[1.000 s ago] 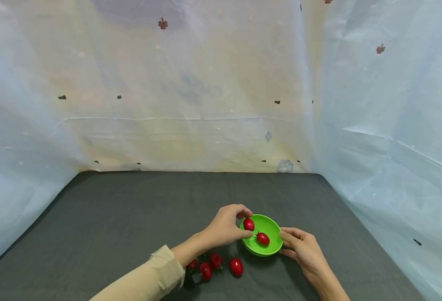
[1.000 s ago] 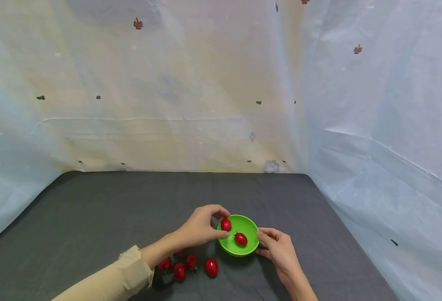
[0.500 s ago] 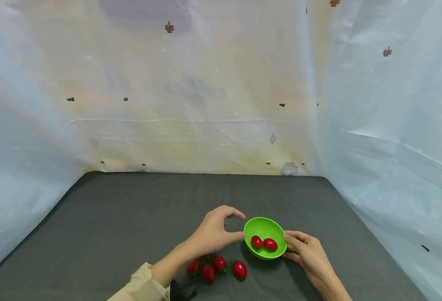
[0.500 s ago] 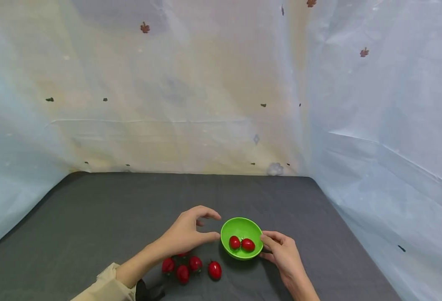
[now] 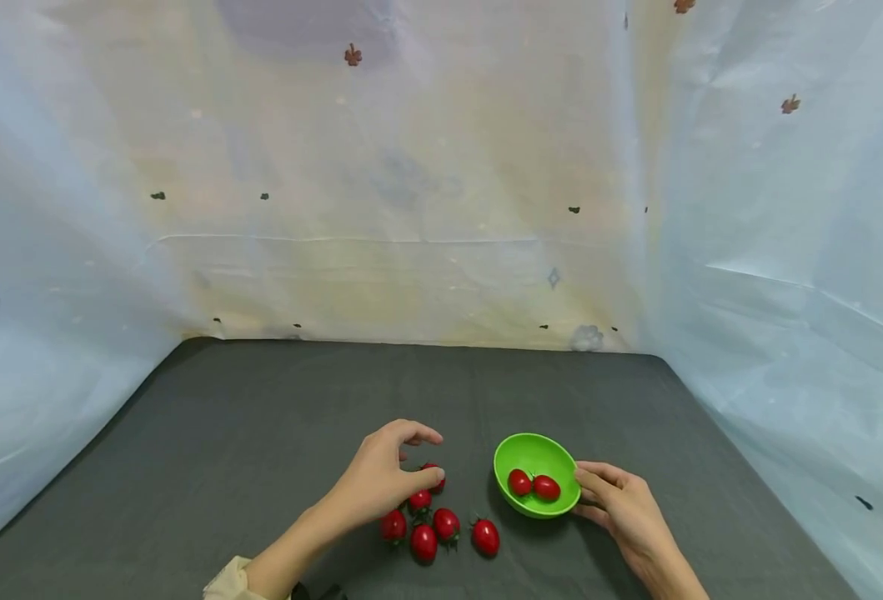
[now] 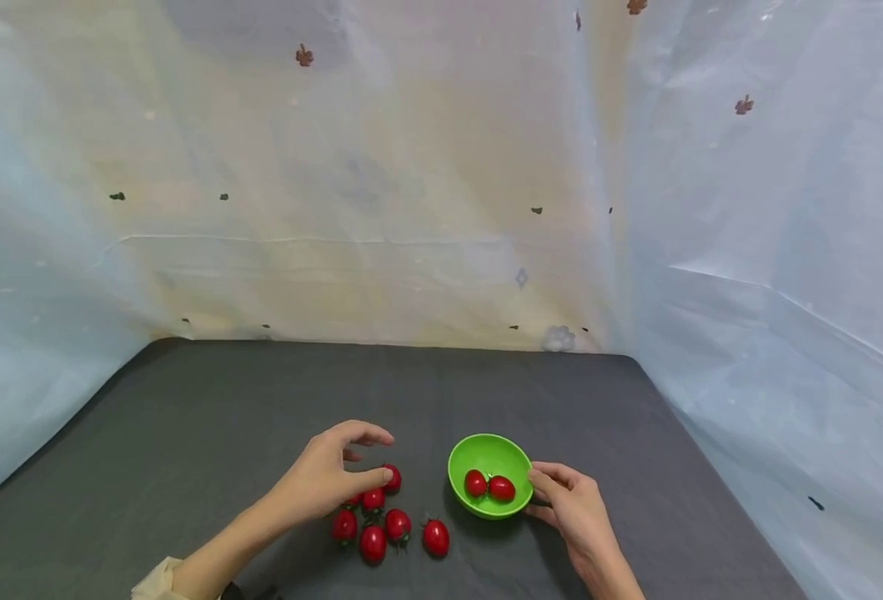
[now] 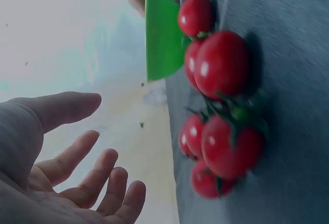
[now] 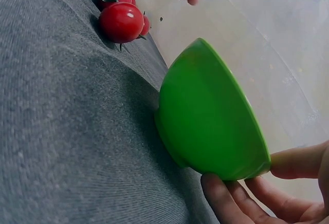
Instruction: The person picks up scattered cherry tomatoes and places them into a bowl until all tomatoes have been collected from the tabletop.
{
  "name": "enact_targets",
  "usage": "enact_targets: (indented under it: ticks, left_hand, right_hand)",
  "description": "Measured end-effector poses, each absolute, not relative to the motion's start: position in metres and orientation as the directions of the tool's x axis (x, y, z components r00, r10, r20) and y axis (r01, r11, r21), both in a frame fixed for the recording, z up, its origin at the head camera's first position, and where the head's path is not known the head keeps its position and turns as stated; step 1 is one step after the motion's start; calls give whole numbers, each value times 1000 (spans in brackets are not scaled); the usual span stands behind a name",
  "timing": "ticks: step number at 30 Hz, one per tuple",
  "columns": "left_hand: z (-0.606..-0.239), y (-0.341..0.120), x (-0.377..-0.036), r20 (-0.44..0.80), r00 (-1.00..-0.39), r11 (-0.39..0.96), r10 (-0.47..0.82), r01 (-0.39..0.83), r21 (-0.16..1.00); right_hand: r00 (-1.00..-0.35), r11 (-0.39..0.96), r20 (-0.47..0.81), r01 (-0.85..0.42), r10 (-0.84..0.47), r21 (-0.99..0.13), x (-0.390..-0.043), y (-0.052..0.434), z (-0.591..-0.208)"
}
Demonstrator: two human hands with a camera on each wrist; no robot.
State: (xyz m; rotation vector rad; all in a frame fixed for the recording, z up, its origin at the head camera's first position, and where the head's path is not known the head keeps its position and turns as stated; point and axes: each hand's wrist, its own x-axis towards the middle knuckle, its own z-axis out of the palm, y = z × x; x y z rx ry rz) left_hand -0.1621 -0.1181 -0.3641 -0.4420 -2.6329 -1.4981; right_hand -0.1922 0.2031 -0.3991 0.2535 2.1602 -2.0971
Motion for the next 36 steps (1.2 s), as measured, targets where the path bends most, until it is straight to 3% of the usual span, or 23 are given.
enact_targets:
  ticks: [15,28,36]
  left_hand:
    - [-386,-154,-142,159,-980,530,119,198,825]
    - [-397,-157,-137,130,-955,470,267,247,848]
    - [-402,-157,-139,137,-952,485,273,259,836]
  right_hand:
    - [-977,26,-212,212,16,-977,-191,210,-395]
    - [-976,34,-219,220,22,-975,-191,214,-395]
    - [-975,40,-220,222,32,-974,-192,217,-397]
